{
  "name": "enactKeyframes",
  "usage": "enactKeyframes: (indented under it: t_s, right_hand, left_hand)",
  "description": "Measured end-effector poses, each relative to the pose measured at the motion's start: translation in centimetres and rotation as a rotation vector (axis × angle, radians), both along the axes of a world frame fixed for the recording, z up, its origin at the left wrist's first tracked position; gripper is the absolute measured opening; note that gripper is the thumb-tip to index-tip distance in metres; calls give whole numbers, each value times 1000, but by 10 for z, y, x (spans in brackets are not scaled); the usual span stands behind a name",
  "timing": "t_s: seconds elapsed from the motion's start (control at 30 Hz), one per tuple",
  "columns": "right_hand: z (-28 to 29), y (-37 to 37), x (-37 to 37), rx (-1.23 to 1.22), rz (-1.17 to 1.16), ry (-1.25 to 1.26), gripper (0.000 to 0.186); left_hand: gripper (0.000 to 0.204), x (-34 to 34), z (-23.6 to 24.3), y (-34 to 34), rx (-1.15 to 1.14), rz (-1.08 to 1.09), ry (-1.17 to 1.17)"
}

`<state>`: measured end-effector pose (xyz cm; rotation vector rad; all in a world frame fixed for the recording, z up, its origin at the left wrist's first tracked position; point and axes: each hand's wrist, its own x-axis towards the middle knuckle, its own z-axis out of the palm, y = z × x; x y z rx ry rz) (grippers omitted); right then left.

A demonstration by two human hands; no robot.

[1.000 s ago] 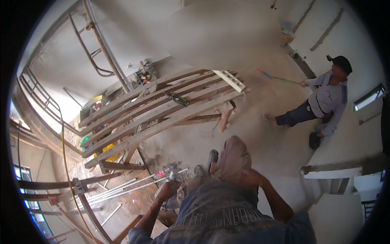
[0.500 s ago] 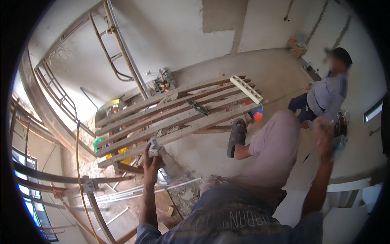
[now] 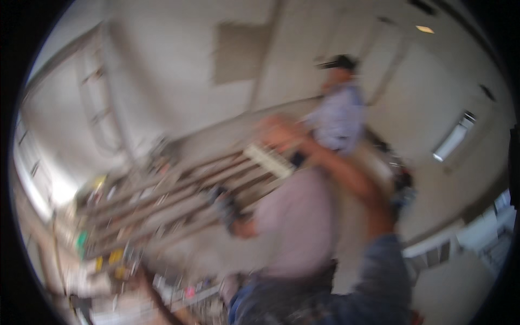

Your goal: The person prepares a recessed ceiling light fixture by connecting wiring to a terminal block using a screwdriver, and then pushes the fixture into a hole in the ceiling.

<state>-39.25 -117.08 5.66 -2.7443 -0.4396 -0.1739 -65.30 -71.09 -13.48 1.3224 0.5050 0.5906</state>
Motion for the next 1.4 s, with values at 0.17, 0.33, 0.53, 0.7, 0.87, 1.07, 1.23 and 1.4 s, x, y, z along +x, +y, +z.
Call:
enactKeyframes:
  t_s: [0.17,0.33,0.53,0.7,0.87,1.07,1.23,1.4]
  right_hand:
    - [-179,157,57,-97,176,174,40]
    - [-222,193,65,-137,188,208,42]
    - [-231,191,74,-134,224,252,45]
    - [-236,143,69,-176,193,301,47]
    - [-225,85,89,-235,98,305,49]
    - [-257,35,114,-270,53,371,52]
    - [-278,-17,115,-260,-2,377,54]
    - [-307,3,128,-143,32,318,58]
  left_hand:
    - [60,-22,-27,16,30,103,149]
    - [59,-71,-30,43,-26,161,238]
    - [59,-195,26,98,-37,350,265]
    - [57,-220,117,115,189,170,146]
    - [59,-114,194,119,337,291,322]
    - [72,68,236,146,438,-105,226]
    - [56,298,254,117,389,-292,341]
    - [38,481,229,131,294,-577,397]
